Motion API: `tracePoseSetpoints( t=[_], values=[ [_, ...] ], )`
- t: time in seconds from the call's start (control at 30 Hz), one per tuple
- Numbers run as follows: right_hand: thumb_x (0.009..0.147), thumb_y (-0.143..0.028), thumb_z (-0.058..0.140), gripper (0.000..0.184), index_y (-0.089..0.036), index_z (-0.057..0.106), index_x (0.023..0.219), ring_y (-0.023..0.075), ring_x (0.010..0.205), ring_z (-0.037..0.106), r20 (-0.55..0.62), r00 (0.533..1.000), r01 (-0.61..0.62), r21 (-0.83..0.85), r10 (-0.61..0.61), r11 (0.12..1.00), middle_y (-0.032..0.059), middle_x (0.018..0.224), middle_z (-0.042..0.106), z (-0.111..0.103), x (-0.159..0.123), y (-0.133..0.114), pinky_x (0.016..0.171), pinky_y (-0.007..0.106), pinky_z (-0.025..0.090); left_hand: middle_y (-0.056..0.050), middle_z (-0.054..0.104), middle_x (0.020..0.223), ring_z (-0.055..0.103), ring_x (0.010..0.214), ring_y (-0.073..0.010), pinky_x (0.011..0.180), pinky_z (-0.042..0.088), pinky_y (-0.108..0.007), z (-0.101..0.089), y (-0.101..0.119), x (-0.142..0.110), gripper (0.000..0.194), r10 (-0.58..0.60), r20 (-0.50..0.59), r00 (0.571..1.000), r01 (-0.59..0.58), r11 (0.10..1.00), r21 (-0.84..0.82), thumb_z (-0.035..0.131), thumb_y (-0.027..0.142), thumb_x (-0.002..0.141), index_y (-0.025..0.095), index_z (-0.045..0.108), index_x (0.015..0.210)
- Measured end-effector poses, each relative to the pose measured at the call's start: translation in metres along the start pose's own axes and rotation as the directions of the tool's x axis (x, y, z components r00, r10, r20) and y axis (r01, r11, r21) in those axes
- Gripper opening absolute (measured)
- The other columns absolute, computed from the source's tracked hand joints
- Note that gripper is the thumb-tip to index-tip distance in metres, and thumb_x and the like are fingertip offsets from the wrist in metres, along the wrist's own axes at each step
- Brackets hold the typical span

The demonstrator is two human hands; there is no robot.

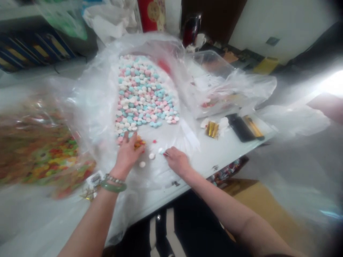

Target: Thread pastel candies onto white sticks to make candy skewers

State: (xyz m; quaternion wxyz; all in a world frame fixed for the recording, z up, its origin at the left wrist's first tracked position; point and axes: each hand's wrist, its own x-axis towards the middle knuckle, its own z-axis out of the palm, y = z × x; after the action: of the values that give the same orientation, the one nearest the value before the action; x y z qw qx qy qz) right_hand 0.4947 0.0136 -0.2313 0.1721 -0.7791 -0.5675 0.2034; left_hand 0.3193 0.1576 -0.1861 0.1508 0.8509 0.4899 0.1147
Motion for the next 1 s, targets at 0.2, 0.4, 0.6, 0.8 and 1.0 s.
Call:
tracePoseSetpoints(
  t=[0.2, 0.4, 0.6, 0.8, 1.0],
  values=[
    [0.096, -0.029, 0.053, 0.019, -0.020, 0.067, 0.087, 0.0159, 0.083, 0.058, 0.074, 0.997, -0.018, 0.145, 0.007, 0.989, 0.0023, 0.089, 0.068, -0.015, 0.003, -0.008, 0.070, 0.025, 0.035, -0.011, 0.062, 0.110, 0.058, 0.103, -0.0264, 0.090, 0.045, -0.038, 0.002, 0.005, -0.051, 0.024, 0.084, -0.144, 0.986, -0.077, 0.995, 0.059, 0.044, 0.028, 0.094, 0.020, 0.066, 0.089],
    [0.094, -0.024, 0.052, 0.015, -0.020, 0.067, 0.093, 0.0166, 0.087, 0.059, 0.134, 0.988, 0.053, 0.218, -0.083, 0.975, 0.0039, 0.097, 0.069, -0.010, 0.001, -0.030, 0.075, 0.025, 0.037, -0.006, 0.060, 0.086, 0.056, 0.075, -0.0214, 0.069, 0.042, -0.033, 0.025, 0.007, -0.089, 0.017, -0.004, 0.098, 0.995, -0.004, 0.997, 0.083, 0.044, 0.026, 0.091, 0.022, 0.060, 0.086],
    [0.082, -0.019, 0.055, 0.010, -0.019, 0.065, 0.080, 0.0147, 0.075, 0.056, 0.110, 0.989, -0.134, 0.434, 0.096, 0.891, -0.0016, 0.077, 0.063, -0.013, 0.000, -0.015, 0.068, 0.023, 0.037, -0.003, 0.066, 0.082, 0.061, 0.078, -0.0219, 0.074, 0.045, -0.033, 0.017, -0.010, -0.083, 0.013, -0.158, 0.102, 0.982, 0.177, 0.962, -0.210, 0.050, 0.030, 0.083, 0.023, 0.060, 0.086],
    [0.076, -0.019, 0.056, 0.014, -0.019, 0.068, 0.081, 0.0155, 0.079, 0.058, 0.091, 0.985, -0.175, 0.540, 0.149, 0.823, -0.0013, 0.079, 0.065, -0.013, -0.015, -0.007, 0.074, 0.025, 0.040, -0.005, 0.069, 0.095, 0.063, 0.087, -0.0232, 0.082, 0.048, -0.036, 0.021, -0.005, -0.077, 0.029, -0.261, 0.002, 0.965, 0.241, 0.887, -0.394, 0.051, 0.036, 0.085, 0.021, 0.063, 0.107],
    [0.077, -0.025, 0.056, 0.016, -0.020, 0.071, 0.081, 0.0132, 0.065, 0.056, 0.159, 0.964, -0.266, 0.649, 0.215, 0.713, -0.0026, 0.068, 0.063, -0.010, -0.024, -0.007, 0.065, 0.024, 0.043, -0.008, 0.057, 0.089, 0.055, 0.082, -0.0228, 0.079, 0.046, -0.037, 0.038, 0.005, -0.084, 0.021, 0.048, 0.065, 0.997, -0.035, 0.982, -0.184, 0.041, 0.025, 0.090, 0.020, 0.061, 0.085]
  ],
)
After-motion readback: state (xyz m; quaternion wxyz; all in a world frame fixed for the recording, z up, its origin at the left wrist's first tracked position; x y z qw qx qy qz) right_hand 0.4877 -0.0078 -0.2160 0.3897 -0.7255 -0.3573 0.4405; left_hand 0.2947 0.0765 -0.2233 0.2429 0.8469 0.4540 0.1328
